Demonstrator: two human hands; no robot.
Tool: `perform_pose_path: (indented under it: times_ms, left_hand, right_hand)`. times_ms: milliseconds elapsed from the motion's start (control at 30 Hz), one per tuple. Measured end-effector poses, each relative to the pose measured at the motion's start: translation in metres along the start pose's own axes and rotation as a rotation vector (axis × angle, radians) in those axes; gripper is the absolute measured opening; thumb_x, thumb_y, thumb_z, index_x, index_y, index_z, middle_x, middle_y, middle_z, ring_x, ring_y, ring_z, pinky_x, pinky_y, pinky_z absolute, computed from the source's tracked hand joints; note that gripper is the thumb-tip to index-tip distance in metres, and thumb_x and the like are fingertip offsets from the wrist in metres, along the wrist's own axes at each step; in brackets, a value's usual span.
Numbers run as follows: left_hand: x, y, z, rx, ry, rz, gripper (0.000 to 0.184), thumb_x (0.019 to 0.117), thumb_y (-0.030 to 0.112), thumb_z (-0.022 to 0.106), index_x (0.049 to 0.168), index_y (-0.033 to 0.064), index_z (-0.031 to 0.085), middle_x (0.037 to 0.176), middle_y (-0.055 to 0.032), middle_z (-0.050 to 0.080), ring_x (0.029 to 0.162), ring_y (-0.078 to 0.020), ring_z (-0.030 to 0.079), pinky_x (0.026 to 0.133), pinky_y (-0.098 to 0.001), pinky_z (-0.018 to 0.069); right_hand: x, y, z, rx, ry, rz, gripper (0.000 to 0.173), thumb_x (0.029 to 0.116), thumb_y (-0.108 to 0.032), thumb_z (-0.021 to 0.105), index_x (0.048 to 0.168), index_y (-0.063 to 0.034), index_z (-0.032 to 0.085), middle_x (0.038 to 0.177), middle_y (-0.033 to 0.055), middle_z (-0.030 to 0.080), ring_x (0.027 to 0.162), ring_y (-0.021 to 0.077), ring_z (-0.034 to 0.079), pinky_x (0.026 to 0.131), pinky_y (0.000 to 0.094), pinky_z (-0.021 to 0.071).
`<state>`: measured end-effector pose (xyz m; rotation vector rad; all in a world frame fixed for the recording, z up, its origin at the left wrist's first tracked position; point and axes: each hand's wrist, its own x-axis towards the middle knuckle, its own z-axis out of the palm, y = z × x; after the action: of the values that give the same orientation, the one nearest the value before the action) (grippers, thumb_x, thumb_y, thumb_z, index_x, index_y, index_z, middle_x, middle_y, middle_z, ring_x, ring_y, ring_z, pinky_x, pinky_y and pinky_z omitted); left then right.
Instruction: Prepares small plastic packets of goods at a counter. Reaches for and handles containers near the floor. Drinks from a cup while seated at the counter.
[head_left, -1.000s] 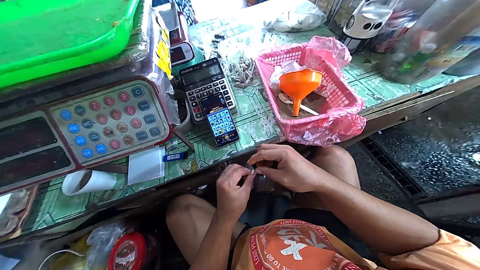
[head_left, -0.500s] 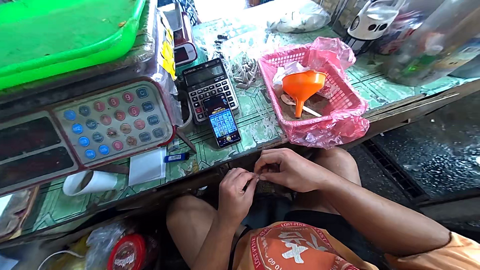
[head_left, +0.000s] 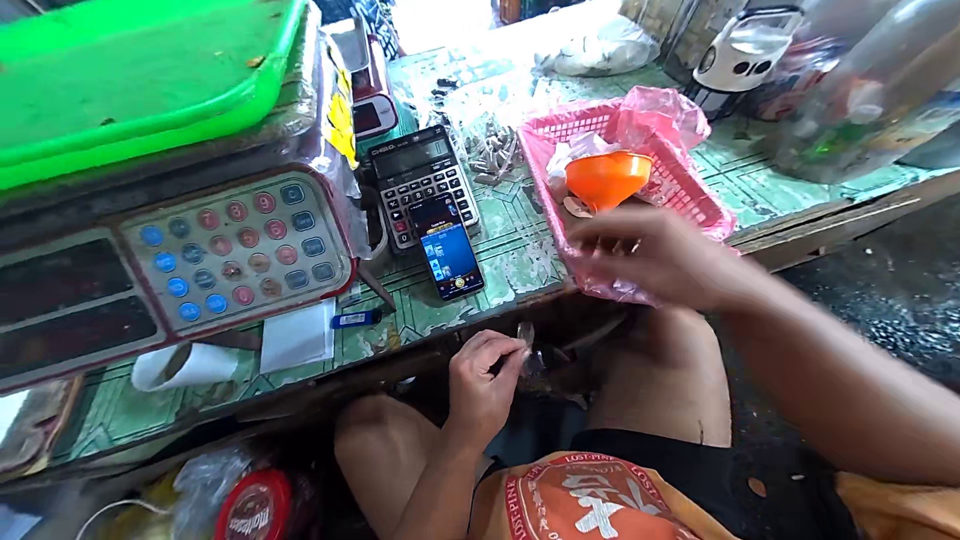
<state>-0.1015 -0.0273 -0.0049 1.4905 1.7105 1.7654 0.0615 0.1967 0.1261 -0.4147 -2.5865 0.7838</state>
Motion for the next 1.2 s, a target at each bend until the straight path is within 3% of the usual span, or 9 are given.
perform_pose_path:
  times_ms: [100, 200, 267, 333, 433, 600, 833, 967, 1200]
  left_hand:
    - [-0.002, -0.002, -0.002, 0.023, 0.017, -0.004, 0.007, 0.0884, 0.003, 0.076, 0.095, 0.0026, 0.079, 0.095, -0.0051, 0.074, 0.093, -0.0114, 0.071, 0.086, -0.0262, 0.0614]
    - [-0.002, -0.003, 0.001, 0.017, 0.038, -0.003, 0.006, 0.0858, 0.002, 0.077, 0.092, 0.0033, 0.078, 0.093, -0.0042, 0.074, 0.091, -0.0114, 0.071, 0.084, -0.026, 0.0618]
    - [-0.003, -0.006, 0.0, 0.015, 0.041, -0.003, 0.006, 0.0862, 0.002, 0.077, 0.092, 0.0036, 0.078, 0.093, -0.0038, 0.074, 0.091, -0.0112, 0.071, 0.084, -0.0258, 0.0616]
    - [-0.004, -0.008, 0.001, 0.012, 0.038, -0.009, 0.007, 0.0874, 0.002, 0.076, 0.094, 0.0033, 0.078, 0.095, -0.0039, 0.074, 0.092, -0.0109, 0.071, 0.085, -0.0253, 0.0611]
    - [-0.006, -0.012, 0.0, 0.016, 0.032, -0.03, 0.008, 0.0885, 0.002, 0.074, 0.095, 0.0037, 0.078, 0.096, -0.0039, 0.074, 0.093, -0.0109, 0.071, 0.085, -0.0253, 0.0612]
    - [-0.007, -0.017, -0.004, 0.05, 0.049, -0.01, 0.003, 0.0871, 0.01, 0.078, 0.088, 0.0076, 0.078, 0.091, -0.0001, 0.074, 0.088, -0.0086, 0.071, 0.082, -0.0243, 0.0613]
    - [-0.001, -0.018, -0.007, 0.089, 0.079, 0.017, 0.003, 0.085, 0.01, 0.077, 0.088, 0.009, 0.079, 0.091, 0.001, 0.074, 0.089, -0.0065, 0.07, 0.083, -0.0207, 0.0601]
    - [0.001, -0.019, -0.007, 0.12, 0.087, 0.063, 0.006, 0.0892, 0.012, 0.075, 0.09, 0.0075, 0.078, 0.094, 0.0002, 0.074, 0.093, -0.0067, 0.07, 0.086, -0.021, 0.0592]
    - [0.007, -0.018, -0.004, 0.121, 0.113, 0.088, 0.005, 0.0863, 0.007, 0.077, 0.091, 0.0065, 0.078, 0.093, -0.0012, 0.074, 0.092, -0.0092, 0.07, 0.086, -0.0245, 0.0599]
  right_hand:
    - [0.035, 0.043, -0.055, -0.174, 0.194, 0.227, 0.041, 0.097, -0.028, 0.069, 0.132, -0.0081, 0.063, 0.124, 0.0159, 0.068, 0.091, 0.0321, 0.07, 0.078, 0.0585, 0.0567]
    - [0.058, 0.104, -0.073, -0.243, 0.068, 0.416, 0.059, 0.0967, -0.047, 0.067, 0.14, -0.0084, 0.058, 0.132, 0.0207, 0.064, 0.116, 0.0442, 0.064, 0.096, 0.0743, 0.0448]
    - [0.062, 0.127, -0.068, -0.25, -0.014, 0.407, 0.043, 0.097, -0.045, 0.068, 0.123, -0.0105, 0.069, 0.112, 0.0155, 0.073, 0.104, 0.0385, 0.069, 0.09, 0.0721, 0.0492]
    - [0.059, 0.125, -0.066, -0.275, -0.057, 0.38, 0.027, 0.0987, -0.039, 0.068, 0.099, -0.0132, 0.075, 0.089, 0.0108, 0.073, 0.085, 0.0321, 0.07, 0.078, 0.067, 0.0521]
    - [0.046, 0.096, -0.072, -0.362, 0.0, 0.314, 0.019, 0.0986, -0.033, 0.068, 0.092, -0.0156, 0.073, 0.085, 0.0076, 0.071, 0.084, 0.0292, 0.069, 0.076, 0.064, 0.0522]
    - [0.007, 0.042, -0.06, -0.406, 0.151, 0.16, 0.004, 0.0899, -0.012, 0.073, 0.093, -0.011, 0.076, 0.099, 0.0078, 0.072, 0.087, 0.0271, 0.07, 0.077, 0.0574, 0.059]
    - [-0.024, 0.052, -0.039, -0.464, 0.207, -0.004, 0.006, 0.0895, -0.011, 0.071, 0.091, -0.013, 0.077, 0.098, 0.0023, 0.07, 0.094, 0.0194, 0.068, 0.081, 0.0433, 0.0587]
    - [-0.031, 0.053, -0.042, -0.4, 0.237, 0.053, 0.012, 0.0921, -0.01, 0.066, 0.096, -0.0124, 0.077, 0.102, 0.0025, 0.071, 0.092, 0.018, 0.069, 0.08, 0.0441, 0.0592]
    - [-0.04, 0.052, -0.03, -0.297, 0.319, 0.14, 0.012, 0.0932, -0.004, 0.063, 0.1, -0.0076, 0.073, 0.104, 0.0076, 0.069, 0.085, 0.0206, 0.069, 0.076, 0.0467, 0.0601]
